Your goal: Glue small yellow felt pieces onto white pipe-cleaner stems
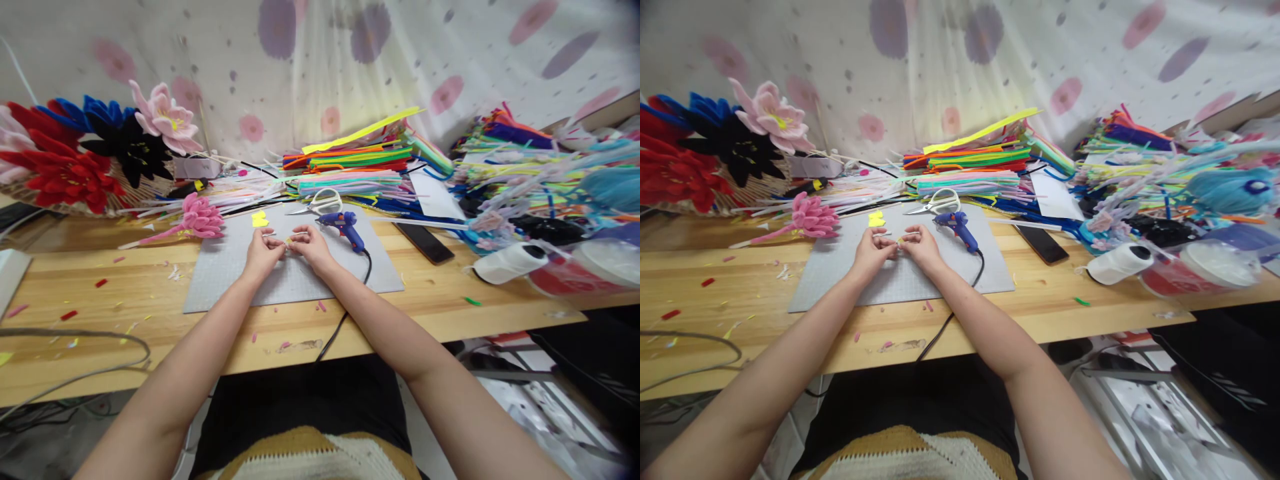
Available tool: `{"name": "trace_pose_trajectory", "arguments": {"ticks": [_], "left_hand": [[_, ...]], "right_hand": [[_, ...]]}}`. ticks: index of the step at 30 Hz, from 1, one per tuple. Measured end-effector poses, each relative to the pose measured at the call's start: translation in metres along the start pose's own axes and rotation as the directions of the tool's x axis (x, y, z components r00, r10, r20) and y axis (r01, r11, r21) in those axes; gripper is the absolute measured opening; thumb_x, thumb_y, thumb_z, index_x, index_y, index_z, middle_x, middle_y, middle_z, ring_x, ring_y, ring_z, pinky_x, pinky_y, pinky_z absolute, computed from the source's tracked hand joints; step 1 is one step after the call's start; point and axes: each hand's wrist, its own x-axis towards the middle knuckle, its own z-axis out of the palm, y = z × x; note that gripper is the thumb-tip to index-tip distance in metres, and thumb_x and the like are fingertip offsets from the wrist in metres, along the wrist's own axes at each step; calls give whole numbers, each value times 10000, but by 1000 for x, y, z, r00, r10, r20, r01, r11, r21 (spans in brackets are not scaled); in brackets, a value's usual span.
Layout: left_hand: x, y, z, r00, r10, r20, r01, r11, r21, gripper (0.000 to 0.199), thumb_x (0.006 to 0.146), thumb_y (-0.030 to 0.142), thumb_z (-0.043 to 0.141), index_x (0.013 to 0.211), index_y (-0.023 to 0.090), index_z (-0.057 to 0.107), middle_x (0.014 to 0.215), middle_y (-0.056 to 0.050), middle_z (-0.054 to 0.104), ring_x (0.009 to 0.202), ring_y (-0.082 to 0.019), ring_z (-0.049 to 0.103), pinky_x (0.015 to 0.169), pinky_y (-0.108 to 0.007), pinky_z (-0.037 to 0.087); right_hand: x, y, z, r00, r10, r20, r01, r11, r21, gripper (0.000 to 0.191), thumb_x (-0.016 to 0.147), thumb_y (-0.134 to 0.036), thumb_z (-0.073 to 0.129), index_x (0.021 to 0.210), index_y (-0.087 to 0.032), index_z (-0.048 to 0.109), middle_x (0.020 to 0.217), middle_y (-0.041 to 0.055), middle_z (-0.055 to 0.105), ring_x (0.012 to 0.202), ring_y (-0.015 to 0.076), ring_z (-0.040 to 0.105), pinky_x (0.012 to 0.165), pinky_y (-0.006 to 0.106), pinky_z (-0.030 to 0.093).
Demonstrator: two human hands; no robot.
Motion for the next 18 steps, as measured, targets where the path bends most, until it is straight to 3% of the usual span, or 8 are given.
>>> {"name": "trace_pose_trajectory", "arguments": {"ticks": [5, 12, 18], "left_hand": [[-3, 13, -2, 994, -99, 36, 102, 989, -106, 417, 571, 116, 597, 933, 181, 400, 679, 33, 598, 580, -118, 594, 549, -269, 503], [-2, 27, -15, 936, -313, 161, 341, 920, -194, 346, 638, 99, 584, 955, 129, 450, 646, -45, 650, 546, -137, 628, 610, -293, 521], [-2, 25, -19, 937, -288, 199, 319, 937, -143, 448, 613, 124, 674, 1022, 111, 491, 688, -56, 667, 573, -142, 639, 607, -292, 529]], "right_hand": [[-1, -4, -4, 998, -1, 63, 3, 999, -35, 436, 551, -91, 610, 924, -194, 407, 809, -31, 578, 589, 76, 582, 574, 239, 480], [-5, -11, -15, 947, -104, 305, 139, 985, -98, 510, 585, -122, 617, 1031, -224, 393, 992, -2, 518, 613, 55, 575, 621, 253, 496], [-3, -9, -15, 921, -146, 362, 214, 964, -156, 478, 608, -109, 581, 1031, -225, 390, 987, -6, 500, 603, 40, 549, 635, 246, 485]]}}
